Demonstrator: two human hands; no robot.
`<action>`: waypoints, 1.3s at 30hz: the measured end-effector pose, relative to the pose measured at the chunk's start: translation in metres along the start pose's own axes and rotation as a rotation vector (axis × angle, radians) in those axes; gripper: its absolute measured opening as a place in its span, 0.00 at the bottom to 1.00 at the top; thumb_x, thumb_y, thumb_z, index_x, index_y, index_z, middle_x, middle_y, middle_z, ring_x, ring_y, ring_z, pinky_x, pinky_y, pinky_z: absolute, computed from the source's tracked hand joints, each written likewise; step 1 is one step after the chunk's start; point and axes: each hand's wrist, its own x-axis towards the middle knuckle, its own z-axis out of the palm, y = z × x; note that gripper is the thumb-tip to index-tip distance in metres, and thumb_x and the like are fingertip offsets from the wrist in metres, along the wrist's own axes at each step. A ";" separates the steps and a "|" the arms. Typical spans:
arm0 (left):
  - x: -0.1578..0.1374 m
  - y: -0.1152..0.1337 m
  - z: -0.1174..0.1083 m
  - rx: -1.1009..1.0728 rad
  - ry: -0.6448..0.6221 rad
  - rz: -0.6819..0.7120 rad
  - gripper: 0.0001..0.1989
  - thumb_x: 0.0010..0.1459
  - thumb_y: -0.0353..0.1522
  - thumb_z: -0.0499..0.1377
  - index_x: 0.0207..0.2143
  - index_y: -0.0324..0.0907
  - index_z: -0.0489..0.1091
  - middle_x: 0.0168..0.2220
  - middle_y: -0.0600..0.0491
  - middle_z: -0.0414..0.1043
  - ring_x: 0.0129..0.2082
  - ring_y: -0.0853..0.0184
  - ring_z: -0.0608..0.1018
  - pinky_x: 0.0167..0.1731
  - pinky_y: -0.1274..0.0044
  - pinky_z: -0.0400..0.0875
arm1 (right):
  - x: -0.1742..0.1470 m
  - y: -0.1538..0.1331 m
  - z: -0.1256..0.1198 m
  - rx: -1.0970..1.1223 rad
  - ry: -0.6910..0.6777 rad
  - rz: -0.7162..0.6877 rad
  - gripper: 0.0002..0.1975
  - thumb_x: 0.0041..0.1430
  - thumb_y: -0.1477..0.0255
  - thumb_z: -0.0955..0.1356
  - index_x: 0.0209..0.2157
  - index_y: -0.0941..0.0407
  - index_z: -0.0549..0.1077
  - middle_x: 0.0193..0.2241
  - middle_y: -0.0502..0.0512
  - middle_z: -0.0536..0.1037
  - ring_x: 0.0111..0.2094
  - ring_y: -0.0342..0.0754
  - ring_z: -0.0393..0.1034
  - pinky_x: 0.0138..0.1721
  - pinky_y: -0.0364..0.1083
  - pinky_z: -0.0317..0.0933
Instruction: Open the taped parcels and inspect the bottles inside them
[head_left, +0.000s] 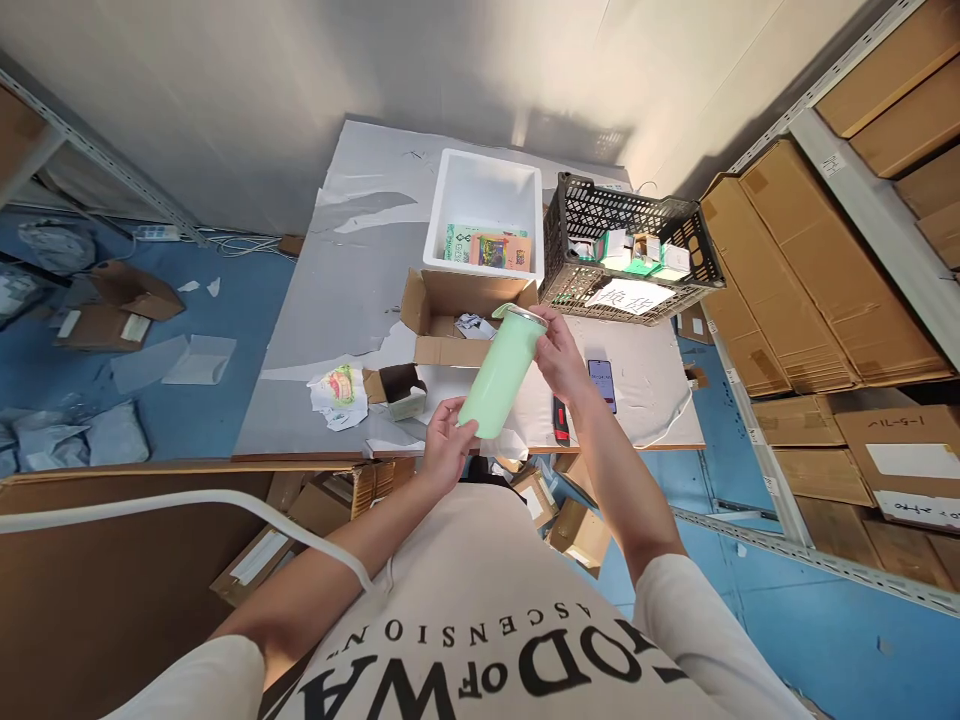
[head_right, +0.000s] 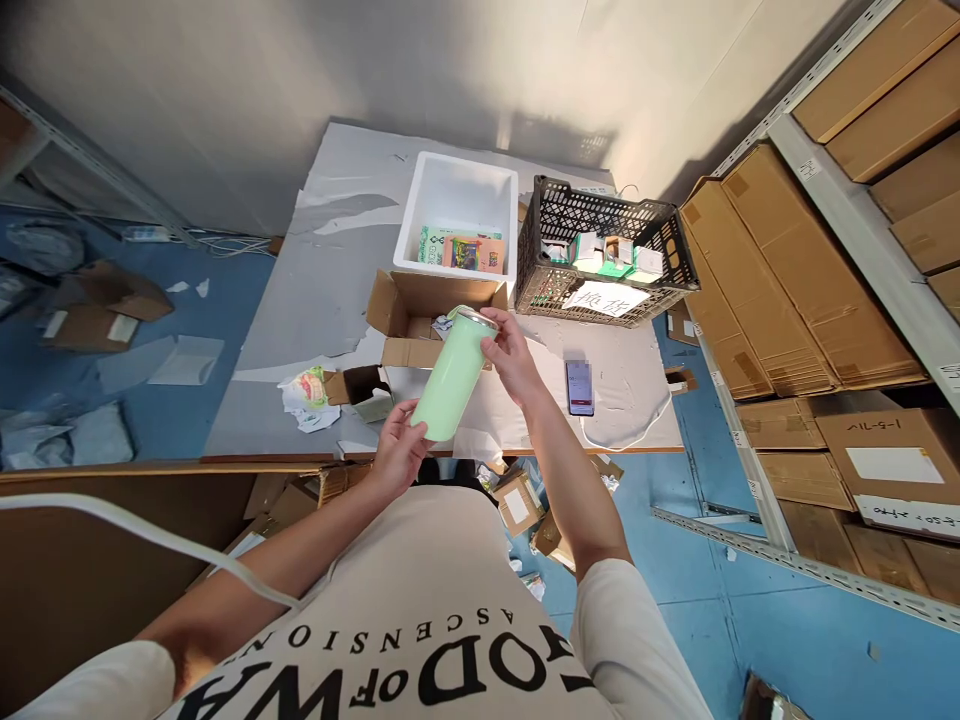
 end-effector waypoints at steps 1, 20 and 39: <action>-0.001 0.002 0.000 -0.060 -0.024 -0.051 0.23 0.44 0.42 0.65 0.42 0.45 0.63 0.43 0.52 0.71 0.37 0.65 0.76 0.36 0.72 0.73 | 0.000 -0.002 -0.002 -0.009 0.002 -0.032 0.34 0.42 0.41 0.69 0.47 0.46 0.65 0.50 0.54 0.69 0.48 0.51 0.66 0.42 0.49 0.66; -0.008 -0.007 0.000 -0.131 -0.159 -0.223 0.28 0.53 0.51 0.59 0.50 0.44 0.65 0.53 0.45 0.69 0.50 0.57 0.74 0.46 0.63 0.72 | -0.001 0.002 -0.003 0.161 -0.008 0.120 0.25 0.44 0.53 0.73 0.41 0.46 0.65 0.41 0.47 0.73 0.33 0.43 0.69 0.30 0.43 0.67; -0.019 -0.005 0.009 -0.244 -0.190 -0.239 0.24 0.53 0.47 0.61 0.46 0.42 0.65 0.43 0.46 0.77 0.43 0.54 0.80 0.45 0.62 0.72 | -0.003 -0.008 -0.021 0.416 -0.217 0.087 0.30 0.45 0.43 0.68 0.43 0.47 0.66 0.38 0.50 0.72 0.34 0.48 0.69 0.30 0.46 0.65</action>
